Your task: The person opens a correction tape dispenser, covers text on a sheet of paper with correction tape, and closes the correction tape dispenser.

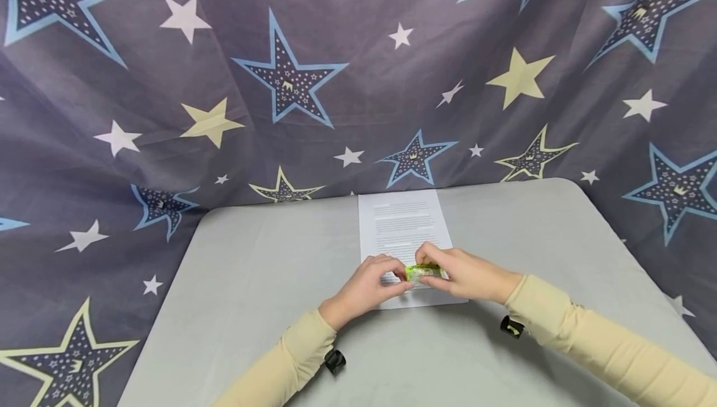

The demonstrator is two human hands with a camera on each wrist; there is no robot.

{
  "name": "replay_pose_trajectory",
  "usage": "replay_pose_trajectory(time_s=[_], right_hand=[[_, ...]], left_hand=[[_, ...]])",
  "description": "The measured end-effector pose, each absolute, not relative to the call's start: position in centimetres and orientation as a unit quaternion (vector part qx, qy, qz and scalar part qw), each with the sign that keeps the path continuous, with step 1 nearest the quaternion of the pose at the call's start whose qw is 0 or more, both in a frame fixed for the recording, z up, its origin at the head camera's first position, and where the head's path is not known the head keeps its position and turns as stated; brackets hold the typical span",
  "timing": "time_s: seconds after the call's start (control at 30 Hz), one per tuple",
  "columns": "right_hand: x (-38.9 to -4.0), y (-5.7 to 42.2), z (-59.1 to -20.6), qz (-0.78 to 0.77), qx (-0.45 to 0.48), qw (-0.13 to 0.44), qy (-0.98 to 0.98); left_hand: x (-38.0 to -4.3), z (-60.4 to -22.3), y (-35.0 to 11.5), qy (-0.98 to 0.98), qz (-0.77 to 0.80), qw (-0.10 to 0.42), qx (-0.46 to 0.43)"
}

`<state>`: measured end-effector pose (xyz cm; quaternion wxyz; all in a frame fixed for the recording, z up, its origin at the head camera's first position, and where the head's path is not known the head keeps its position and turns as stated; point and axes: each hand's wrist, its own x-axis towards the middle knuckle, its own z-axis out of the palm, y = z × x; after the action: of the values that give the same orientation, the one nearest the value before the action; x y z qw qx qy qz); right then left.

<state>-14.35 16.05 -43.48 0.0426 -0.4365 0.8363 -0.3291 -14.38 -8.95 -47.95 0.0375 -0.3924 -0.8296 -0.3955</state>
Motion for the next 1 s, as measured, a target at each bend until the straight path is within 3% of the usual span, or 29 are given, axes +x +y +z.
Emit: replay_pose_trajectory(time_s=[0.7, 1.0], right_hand=[[-14.9, 16.2, -44.5, -0.313, -0.456, 0.041, 0.832], [-14.3, 15.6, -46.0, -0.272, -0.447, 0.003, 0.852]], left_hand=[[-15.0, -47.9, -10.1, -0.819, -0.439, 0.032, -0.367], [-14.6, -48.5, -9.6, -0.832, -0.448, 0.017, -0.327]])
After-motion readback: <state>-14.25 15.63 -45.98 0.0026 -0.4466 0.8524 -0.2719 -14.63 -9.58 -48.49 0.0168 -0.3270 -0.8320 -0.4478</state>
